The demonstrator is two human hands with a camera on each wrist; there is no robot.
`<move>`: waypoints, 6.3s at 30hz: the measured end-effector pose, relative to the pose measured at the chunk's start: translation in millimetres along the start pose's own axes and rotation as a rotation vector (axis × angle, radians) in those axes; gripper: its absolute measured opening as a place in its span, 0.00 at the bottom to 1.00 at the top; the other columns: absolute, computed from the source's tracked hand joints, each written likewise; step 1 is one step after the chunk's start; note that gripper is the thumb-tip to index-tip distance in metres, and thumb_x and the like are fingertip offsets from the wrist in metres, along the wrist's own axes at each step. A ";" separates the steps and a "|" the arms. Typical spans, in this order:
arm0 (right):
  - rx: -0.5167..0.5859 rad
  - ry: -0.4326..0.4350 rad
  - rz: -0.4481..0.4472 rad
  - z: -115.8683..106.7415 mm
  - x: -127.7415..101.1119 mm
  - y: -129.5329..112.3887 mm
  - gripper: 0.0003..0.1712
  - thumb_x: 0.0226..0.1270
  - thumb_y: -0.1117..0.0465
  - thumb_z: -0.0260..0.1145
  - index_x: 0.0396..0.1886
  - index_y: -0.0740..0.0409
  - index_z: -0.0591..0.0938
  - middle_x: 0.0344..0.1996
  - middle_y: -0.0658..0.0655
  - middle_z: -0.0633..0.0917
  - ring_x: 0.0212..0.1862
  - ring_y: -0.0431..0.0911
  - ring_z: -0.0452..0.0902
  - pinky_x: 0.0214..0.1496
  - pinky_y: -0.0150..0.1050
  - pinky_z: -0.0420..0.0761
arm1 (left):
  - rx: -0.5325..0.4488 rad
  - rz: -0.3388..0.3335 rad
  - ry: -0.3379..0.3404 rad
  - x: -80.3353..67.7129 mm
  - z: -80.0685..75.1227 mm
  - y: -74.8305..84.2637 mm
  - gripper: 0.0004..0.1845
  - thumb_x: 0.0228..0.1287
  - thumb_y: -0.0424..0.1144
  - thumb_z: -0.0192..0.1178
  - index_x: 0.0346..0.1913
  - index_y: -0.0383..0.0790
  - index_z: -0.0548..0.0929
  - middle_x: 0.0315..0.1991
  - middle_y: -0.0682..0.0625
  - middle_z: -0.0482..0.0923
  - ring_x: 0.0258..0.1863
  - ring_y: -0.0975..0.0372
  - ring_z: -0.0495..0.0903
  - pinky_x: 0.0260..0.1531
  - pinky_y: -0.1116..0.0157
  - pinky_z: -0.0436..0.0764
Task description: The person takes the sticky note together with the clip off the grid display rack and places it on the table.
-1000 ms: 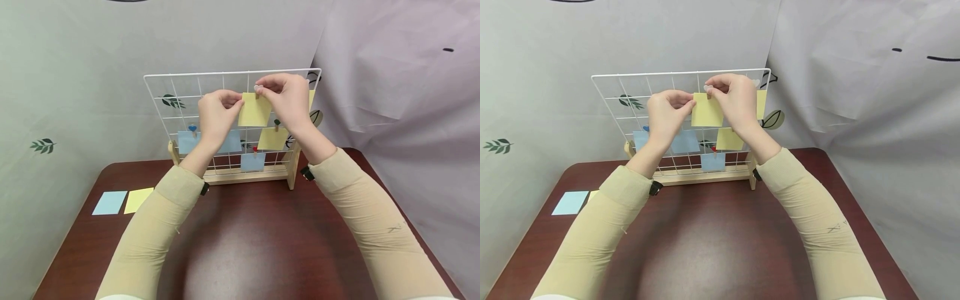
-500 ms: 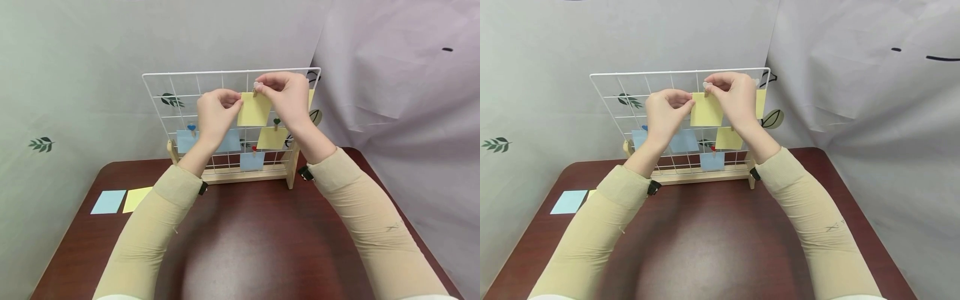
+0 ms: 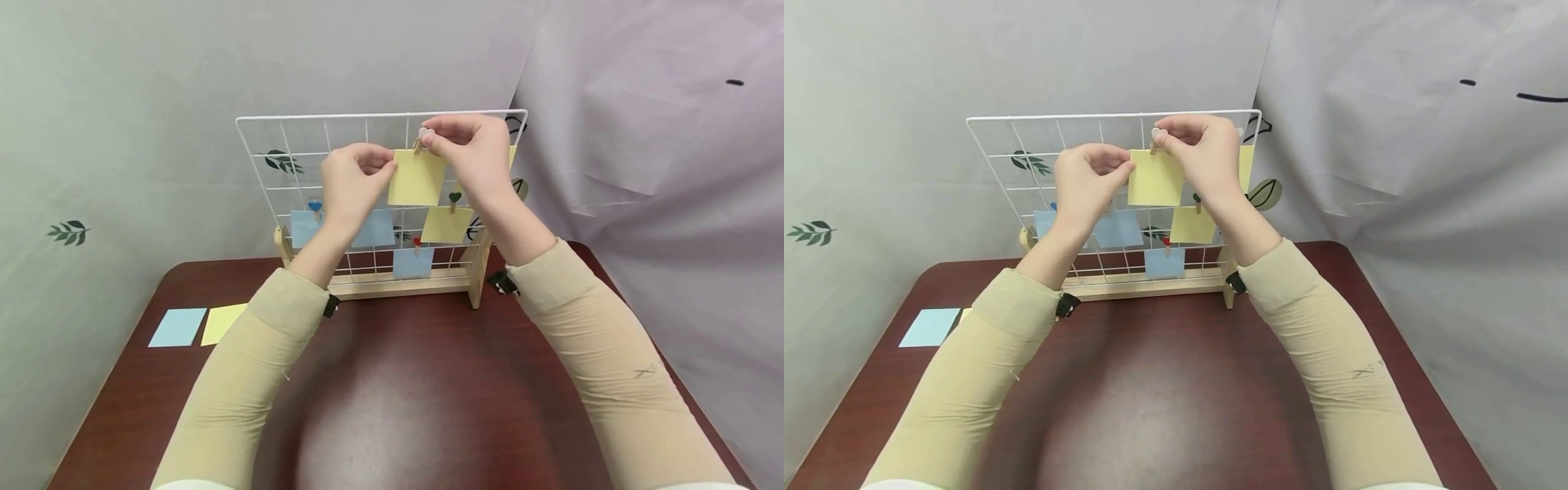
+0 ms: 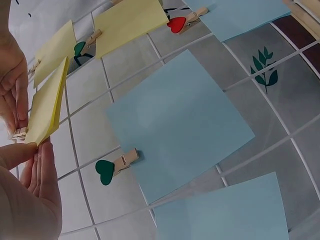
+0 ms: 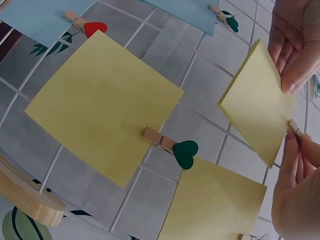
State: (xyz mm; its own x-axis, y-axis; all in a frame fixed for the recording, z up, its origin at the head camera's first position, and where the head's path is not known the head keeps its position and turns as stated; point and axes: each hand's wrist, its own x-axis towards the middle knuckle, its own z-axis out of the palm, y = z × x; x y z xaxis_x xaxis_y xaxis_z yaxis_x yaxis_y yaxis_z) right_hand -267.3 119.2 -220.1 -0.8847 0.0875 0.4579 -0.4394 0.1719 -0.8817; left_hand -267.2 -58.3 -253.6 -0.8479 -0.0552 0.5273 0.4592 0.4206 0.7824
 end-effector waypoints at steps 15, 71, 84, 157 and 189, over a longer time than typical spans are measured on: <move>0.152 -0.016 0.071 -3.2 0.3 -1.2 0.10 0.66 0.72 0.76 0.46 0.66 0.92 0.33 0.53 0.93 0.37 0.39 0.89 0.51 0.33 0.90 | -0.034 -0.021 0.019 1.1 -14.1 -5.7 0.07 0.67 0.30 0.70 0.43 0.30 0.92 0.40 0.36 0.92 0.29 0.72 0.83 0.37 0.77 0.82; 0.305 -0.080 0.083 -57.2 -28.4 26.8 0.08 0.69 0.73 0.72 0.40 0.59 0.94 0.31 0.49 0.94 0.32 0.38 0.90 0.45 0.31 0.91 | -0.115 -0.210 0.083 -35.6 -101.3 -51.1 0.11 0.67 0.28 0.70 0.48 0.23 0.89 0.22 0.72 0.83 0.26 0.75 0.85 0.35 0.78 0.85; 0.292 -0.085 0.107 -71.0 -40.6 47.0 0.12 0.70 0.73 0.71 0.37 0.52 0.94 0.29 0.47 0.94 0.31 0.36 0.90 0.44 0.29 0.90 | -0.218 -0.304 0.162 -49.3 -122.8 -72.5 0.06 0.65 0.25 0.71 0.43 0.27 0.91 0.25 0.65 0.88 0.26 0.73 0.87 0.35 0.76 0.88; 0.432 0.058 0.415 -185.4 -124.7 177.2 0.16 0.73 0.78 0.65 0.39 0.58 0.94 0.36 0.49 0.95 0.36 0.39 0.93 0.42 0.31 0.91 | -0.349 -0.815 0.274 -150.7 -202.5 -206.8 0.16 0.68 0.24 0.68 0.28 0.48 0.92 0.23 0.62 0.88 0.24 0.73 0.88 0.28 0.74 0.89; 0.314 0.011 0.556 -237.3 -157.8 218.9 0.22 0.74 0.78 0.63 0.36 0.50 0.94 0.34 0.44 0.94 0.36 0.34 0.92 0.41 0.28 0.90 | 0.140 -0.744 -0.009 -155.3 -182.9 -232.9 0.20 0.74 0.33 0.66 0.61 0.21 0.83 0.26 0.69 0.83 0.25 0.82 0.83 0.32 0.77 0.87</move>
State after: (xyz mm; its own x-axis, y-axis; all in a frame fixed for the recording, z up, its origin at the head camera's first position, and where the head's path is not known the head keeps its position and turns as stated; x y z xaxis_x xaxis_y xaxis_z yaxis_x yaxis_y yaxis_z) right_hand -186.9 375.9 -458.4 -0.9928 0.0909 -0.0778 0.0585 -0.1979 -0.9785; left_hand -194.0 -313.3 -457.1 -0.9235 -0.3621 -0.1266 -0.2723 0.3866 0.8811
